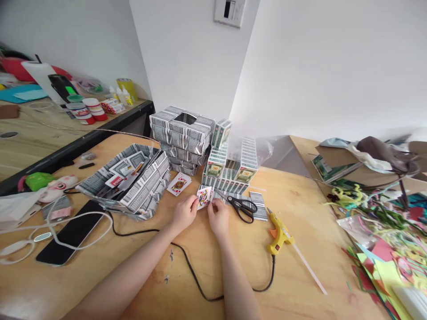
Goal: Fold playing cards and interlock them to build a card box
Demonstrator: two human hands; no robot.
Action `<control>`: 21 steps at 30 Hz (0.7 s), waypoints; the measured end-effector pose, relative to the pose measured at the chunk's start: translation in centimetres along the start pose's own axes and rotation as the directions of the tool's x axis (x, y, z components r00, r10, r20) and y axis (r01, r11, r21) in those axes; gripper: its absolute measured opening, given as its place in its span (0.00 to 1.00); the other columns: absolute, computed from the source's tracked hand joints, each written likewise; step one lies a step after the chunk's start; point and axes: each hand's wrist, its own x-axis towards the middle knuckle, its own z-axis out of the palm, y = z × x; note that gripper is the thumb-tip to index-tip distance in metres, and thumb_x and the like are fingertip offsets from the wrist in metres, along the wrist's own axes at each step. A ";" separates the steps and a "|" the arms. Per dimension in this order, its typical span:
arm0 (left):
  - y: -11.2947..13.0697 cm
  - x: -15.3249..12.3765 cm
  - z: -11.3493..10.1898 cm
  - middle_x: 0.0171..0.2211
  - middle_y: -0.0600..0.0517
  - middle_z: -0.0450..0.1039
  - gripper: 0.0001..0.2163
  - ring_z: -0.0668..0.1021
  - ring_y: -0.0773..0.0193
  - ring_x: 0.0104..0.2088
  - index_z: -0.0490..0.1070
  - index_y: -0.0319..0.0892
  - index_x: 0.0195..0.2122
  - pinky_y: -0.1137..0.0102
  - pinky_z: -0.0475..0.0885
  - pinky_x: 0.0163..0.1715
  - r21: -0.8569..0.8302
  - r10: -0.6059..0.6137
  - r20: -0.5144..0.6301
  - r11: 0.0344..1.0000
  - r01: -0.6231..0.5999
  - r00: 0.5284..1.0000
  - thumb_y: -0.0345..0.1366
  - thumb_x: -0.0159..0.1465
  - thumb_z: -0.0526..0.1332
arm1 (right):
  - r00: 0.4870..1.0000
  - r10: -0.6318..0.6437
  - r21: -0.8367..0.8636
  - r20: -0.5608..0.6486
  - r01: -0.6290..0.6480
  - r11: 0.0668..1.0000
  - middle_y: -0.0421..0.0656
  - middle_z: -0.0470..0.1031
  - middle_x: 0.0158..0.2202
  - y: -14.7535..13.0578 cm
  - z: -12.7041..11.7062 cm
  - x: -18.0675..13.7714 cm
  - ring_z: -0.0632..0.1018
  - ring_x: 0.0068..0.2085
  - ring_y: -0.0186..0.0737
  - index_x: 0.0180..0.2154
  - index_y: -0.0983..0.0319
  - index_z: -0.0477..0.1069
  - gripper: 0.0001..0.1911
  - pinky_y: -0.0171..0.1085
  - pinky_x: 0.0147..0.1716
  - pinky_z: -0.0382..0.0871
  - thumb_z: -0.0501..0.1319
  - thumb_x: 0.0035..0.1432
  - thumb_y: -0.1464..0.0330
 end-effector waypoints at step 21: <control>-0.5 0.8 -0.1 0.17 0.57 0.60 0.12 0.64 0.70 0.20 0.58 0.40 0.20 0.76 0.57 0.20 -0.494 -0.237 0.190 0.816 0.301 0.953 0.38 0.58 0.50 | 0.955 0.276 0.475 0.111 -0.296 0.829 0.45 0.75 0.24 -0.7 0.6 -0.3 0.75 0.25 0.41 0.26 0.62 0.69 0.23 0.37 0.22 0.68 0.45 0.58 0.55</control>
